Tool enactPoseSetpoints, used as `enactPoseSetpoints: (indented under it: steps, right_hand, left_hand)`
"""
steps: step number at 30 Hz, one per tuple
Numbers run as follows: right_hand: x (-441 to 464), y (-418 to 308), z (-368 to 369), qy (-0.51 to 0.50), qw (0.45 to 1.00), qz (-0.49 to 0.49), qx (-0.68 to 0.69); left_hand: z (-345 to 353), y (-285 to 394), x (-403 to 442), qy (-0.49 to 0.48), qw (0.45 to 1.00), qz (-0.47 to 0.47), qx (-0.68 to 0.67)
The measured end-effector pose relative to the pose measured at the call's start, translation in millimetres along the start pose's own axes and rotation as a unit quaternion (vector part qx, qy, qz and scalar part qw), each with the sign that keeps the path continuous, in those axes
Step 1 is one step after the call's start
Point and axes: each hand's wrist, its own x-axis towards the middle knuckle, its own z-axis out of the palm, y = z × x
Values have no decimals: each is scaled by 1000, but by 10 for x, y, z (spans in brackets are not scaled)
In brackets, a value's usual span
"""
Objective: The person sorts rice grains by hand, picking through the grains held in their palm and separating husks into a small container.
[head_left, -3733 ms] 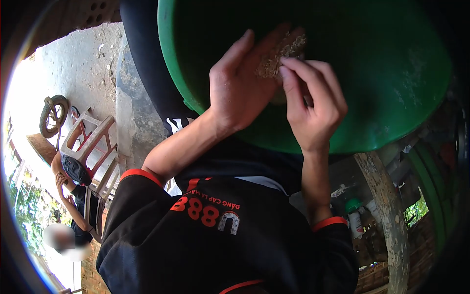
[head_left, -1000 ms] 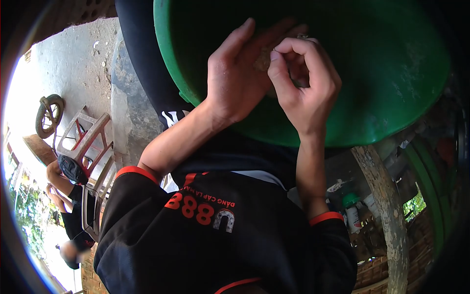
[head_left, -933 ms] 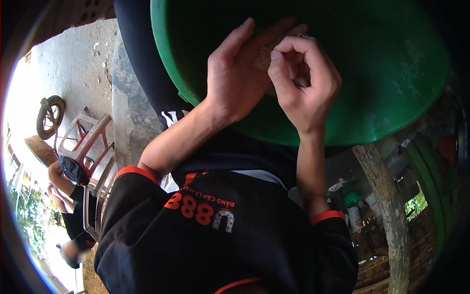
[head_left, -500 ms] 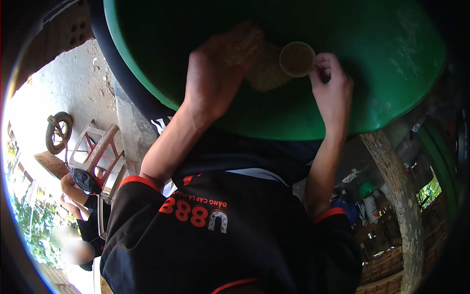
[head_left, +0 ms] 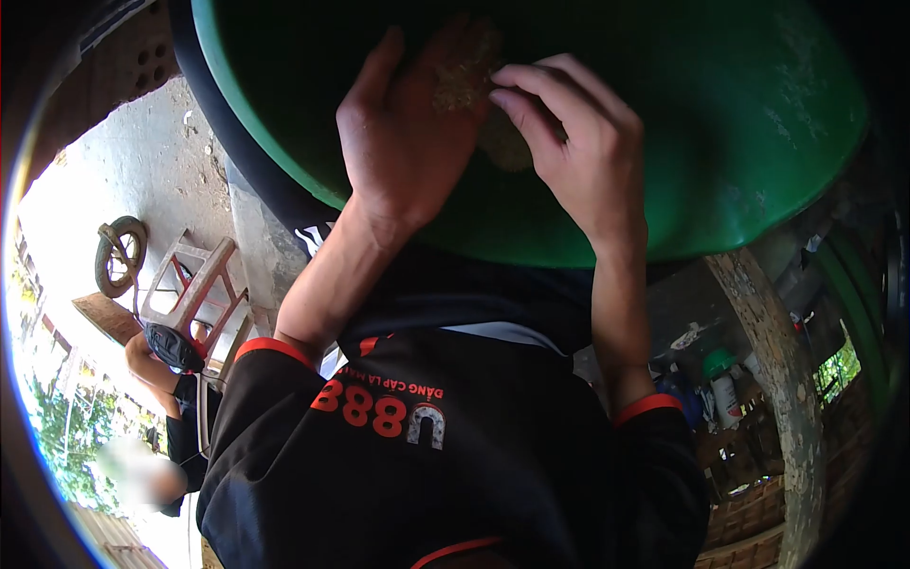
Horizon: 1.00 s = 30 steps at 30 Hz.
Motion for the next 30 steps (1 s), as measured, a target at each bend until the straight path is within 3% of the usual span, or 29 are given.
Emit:
enactPoseSetpoints:
  steps: [2,7,16,18,19,22,30]
  right_hand:
    - [53,-15,53,18,998,-47,26]
    - [158,-118,108,8,997,-71,32]
    - [237,-130,115,-5,995,-96,33]
    - [210,-187,85,-16,990,39,133]
    - [199,-213,69,-17,990,38,132]
    - [170,-281,24,-20,930,250,270]
    - [153,-224,-53,-30,847,324,421]
  left_hand:
    - [63,1,-33,9,1000,12,6]
    - [15,22,-45,-69,997,-17,-18]
    - [-29,22,-64,-101,994,-27,-23]
    - [-27,23,-60,-97,995,-19,-19]
    - [-13,29,-62,-99,995,-18,-25]
    - [4,26,-75,-105,994,-15,-31]
    - [3,2,-55,-122,992,-6,-18]
